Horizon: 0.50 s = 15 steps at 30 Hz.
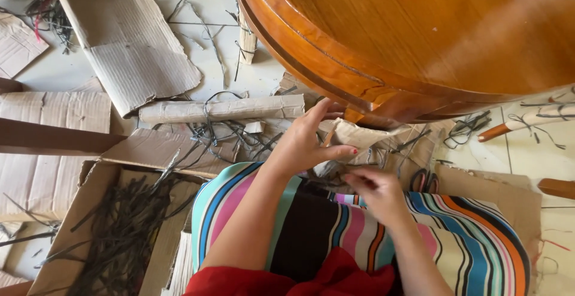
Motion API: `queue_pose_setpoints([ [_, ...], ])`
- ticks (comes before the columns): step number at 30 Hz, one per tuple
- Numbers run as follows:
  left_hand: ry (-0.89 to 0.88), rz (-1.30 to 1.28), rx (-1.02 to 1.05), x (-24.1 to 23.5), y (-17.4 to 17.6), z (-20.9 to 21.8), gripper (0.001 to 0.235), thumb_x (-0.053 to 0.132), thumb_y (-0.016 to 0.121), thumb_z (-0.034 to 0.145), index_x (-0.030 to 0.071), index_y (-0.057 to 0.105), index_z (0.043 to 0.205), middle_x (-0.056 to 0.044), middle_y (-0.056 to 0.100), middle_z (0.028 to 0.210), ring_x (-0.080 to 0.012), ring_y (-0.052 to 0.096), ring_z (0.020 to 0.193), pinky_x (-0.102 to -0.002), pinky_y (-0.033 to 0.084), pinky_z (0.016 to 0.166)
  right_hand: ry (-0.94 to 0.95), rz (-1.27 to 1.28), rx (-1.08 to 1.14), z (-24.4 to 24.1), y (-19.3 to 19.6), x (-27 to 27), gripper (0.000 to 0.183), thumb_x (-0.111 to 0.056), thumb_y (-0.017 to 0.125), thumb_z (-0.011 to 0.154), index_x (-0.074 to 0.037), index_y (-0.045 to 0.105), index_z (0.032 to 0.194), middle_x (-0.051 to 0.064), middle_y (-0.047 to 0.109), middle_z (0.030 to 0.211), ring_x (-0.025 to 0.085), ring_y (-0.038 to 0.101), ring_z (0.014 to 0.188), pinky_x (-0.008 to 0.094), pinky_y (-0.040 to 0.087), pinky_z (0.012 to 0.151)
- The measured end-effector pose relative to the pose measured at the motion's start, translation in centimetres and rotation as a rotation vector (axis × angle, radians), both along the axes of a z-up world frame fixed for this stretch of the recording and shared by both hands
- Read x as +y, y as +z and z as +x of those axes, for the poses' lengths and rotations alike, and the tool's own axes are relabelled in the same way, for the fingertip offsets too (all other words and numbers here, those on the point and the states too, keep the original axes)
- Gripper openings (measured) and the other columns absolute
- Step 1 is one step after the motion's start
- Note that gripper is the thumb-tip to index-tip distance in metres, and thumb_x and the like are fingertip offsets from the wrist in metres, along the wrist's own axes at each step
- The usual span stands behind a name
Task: Wrapping a wooden chair leg with corrugated cardboard and securing it with plastic ties for protection.
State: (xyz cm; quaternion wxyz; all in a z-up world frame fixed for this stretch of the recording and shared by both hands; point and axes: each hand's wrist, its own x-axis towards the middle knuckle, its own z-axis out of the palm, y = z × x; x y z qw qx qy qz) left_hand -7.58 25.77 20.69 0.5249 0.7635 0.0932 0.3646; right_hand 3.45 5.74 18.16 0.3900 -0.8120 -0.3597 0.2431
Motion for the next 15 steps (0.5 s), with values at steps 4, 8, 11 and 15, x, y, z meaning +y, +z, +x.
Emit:
queue_pose_setpoints([
  [4, -0.045, -0.052, 0.026, 0.1, -0.1, -0.2, 0.096, 0.029, 0.093, 0.076, -0.006, 0.040, 0.149, -0.024, 0.065, 0.129, -0.0424, 0.069, 0.115, -0.055, 0.054, 0.102, -0.126, 0.359, 0.346, 1.0, 4.9, -1.7, 0.019, -0.012, 0.067, 0.096, 0.004, 0.073, 0.103, 0.023, 0.079, 0.096, 0.025, 0.073, 0.087, 0.041, 0.059, 0.085],
  [8, -0.074, -0.023, 0.298, 0.2, 2.4, -0.9, 0.096, 0.051, 0.077, 0.081, 0.001, 0.034, 0.151, -0.016, 0.061, 0.143, -0.0333, 0.061, 0.130, -0.044, 0.049, 0.111, 0.079, 0.420, 0.663, 3.9, 6.5, -4.2, 0.011, -0.001, 0.052, 0.103, 0.005, 0.061, 0.105, 0.018, 0.072, 0.087, 0.021, 0.063, 0.059, 0.031, 0.057, 0.052],
  [11, -0.088, -0.056, 0.364, 0.1, 2.7, -0.9, 0.098, 0.055, 0.075, 0.079, 0.005, 0.033, 0.153, -0.013, 0.060, 0.146, -0.0345, 0.060, 0.132, -0.047, 0.049, 0.109, -0.191, 0.395, 0.452, 2.7, 9.3, -3.8, 0.012, -0.001, 0.061, 0.101, 0.007, 0.063, 0.109, 0.018, 0.067, 0.083, 0.018, 0.052, 0.058, 0.026, 0.045, 0.051],
  [15, -0.100, -0.085, 0.358, 0.1, 3.0, -1.0, 0.099, 0.052, 0.077, 0.079, 0.004, 0.033, 0.153, -0.015, 0.060, 0.145, -0.0350, 0.060, 0.132, -0.046, 0.048, 0.111, -0.158, 0.263, -0.188, 1.6, 12.9, -2.2, 0.026, -0.004, 0.066, 0.099, 0.006, 0.067, 0.123, 0.018, 0.075, 0.105, 0.022, 0.073, 0.100, 0.031, 0.058, 0.097],
])
